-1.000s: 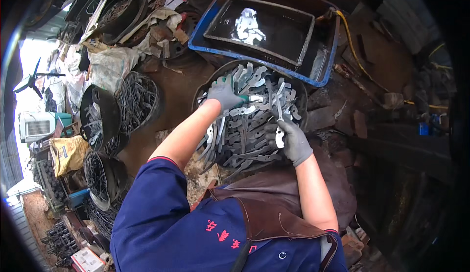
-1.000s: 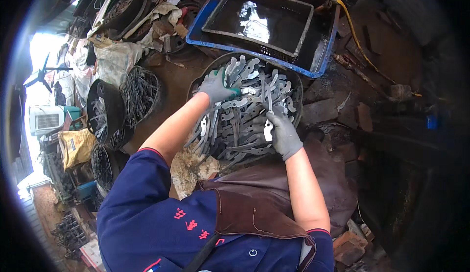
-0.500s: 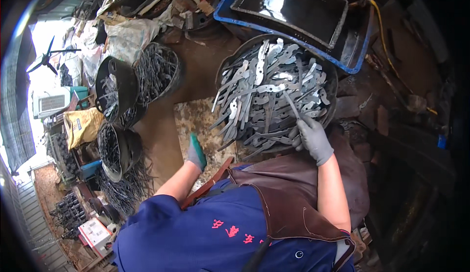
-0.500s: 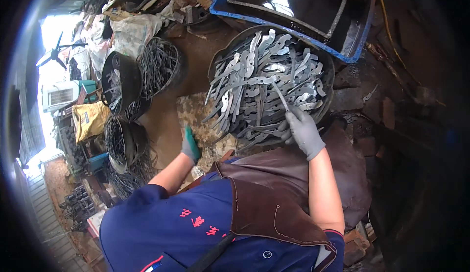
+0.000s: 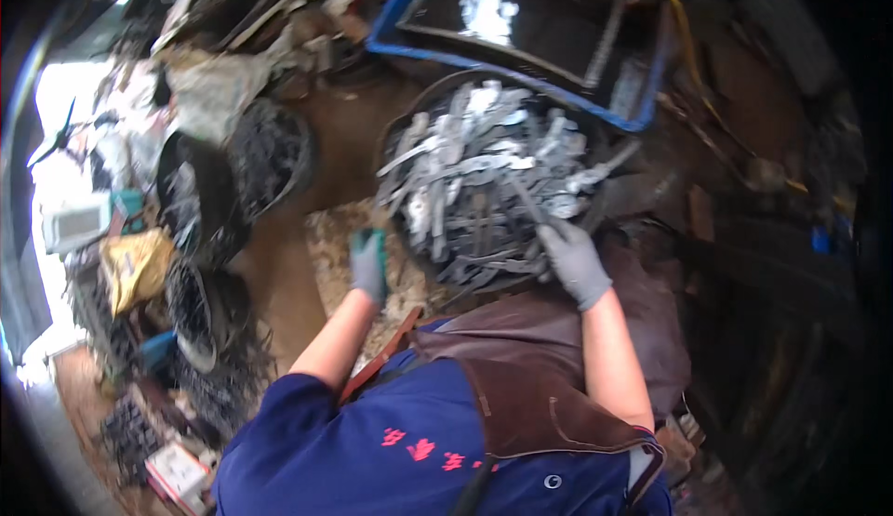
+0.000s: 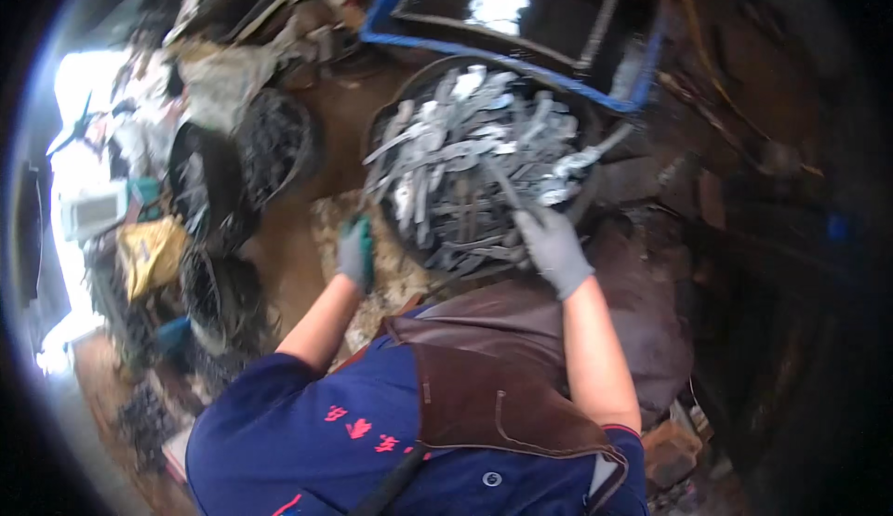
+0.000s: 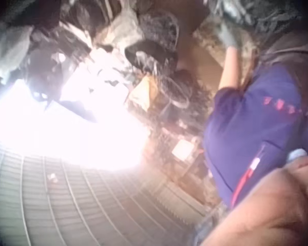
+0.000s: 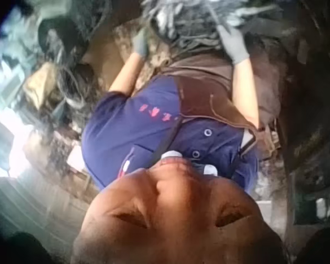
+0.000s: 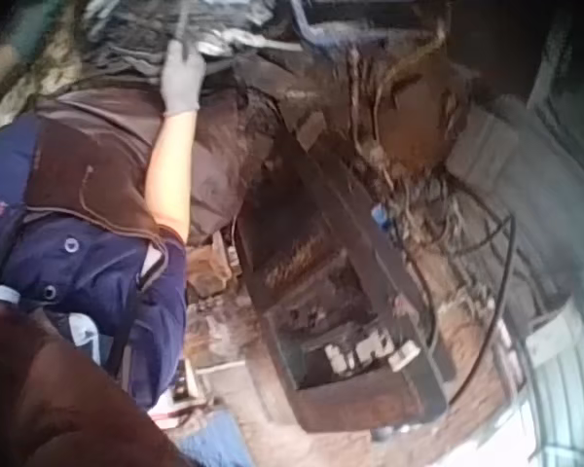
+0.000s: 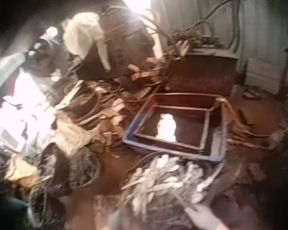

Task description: The person selects metal blanks from a container, heats them in a furnace, and stamps the heated metal blanks using a press machine.

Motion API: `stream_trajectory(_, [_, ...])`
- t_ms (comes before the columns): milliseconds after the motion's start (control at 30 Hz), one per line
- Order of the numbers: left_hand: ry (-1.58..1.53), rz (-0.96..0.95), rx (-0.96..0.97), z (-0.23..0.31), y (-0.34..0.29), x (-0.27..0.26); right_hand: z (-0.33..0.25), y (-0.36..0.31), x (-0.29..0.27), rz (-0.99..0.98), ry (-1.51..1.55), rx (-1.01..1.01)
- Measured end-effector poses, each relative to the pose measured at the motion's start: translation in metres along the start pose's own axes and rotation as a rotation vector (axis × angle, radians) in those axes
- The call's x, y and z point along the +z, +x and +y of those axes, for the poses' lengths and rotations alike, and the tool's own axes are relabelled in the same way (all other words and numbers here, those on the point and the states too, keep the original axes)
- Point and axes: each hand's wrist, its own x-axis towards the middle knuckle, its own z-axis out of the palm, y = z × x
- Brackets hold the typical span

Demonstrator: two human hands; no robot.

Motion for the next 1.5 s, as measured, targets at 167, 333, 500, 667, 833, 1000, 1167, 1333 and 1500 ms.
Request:
stream_trajectory(167, [0.055, -0.084, 0.539, 0.092, 0.009, 0.032, 0.006, 0.002, -0.005, 0.005, -0.048, -0.020])
stream_trajectory(333, [0.623, -0.291, 0.813, 0.141, 0.029, 0.105, 0.001, 0.002, -0.014, 0.156, 0.086, -0.005])
stream_trajectory(500, [0.750, -0.428, 1.175, 0.187, -0.006, 0.190, 0.005, 0.002, -0.024, 0.192, 0.080, -0.101])
stream_trajectory(667, [1.466, -0.586, 1.204, 0.144, -0.041, 0.307, 0.002, -0.003, -0.015, 0.039, -0.148, 0.050])
stream_trajectory(833, [1.554, -0.691, 1.125, 0.123, -0.045, 0.321, 0.001, -0.013, -0.027, 0.077, -0.148, 0.129])
stream_trajectory(1000, [1.449, -0.798, 0.660, 0.189, -0.050, 0.224, -0.006, -0.014, -0.031, 0.064, -0.122, 0.085])
stream_trajectory(1167, [1.203, -0.378, 0.672, 0.186, 0.037, 0.168, -0.026, 0.002, -0.025, 0.036, -0.089, 0.060])
stream_trajectory(1333, [1.345, -0.398, 0.487, 0.180, 0.096, 0.182, -0.064, 0.053, -0.020, 0.062, -0.253, 0.035])
stream_trajectory(1500, [1.299, -0.554, 0.484, 0.183, 0.145, 0.193, -0.075, 0.103, -0.024, 0.077, -1.011, -0.161])
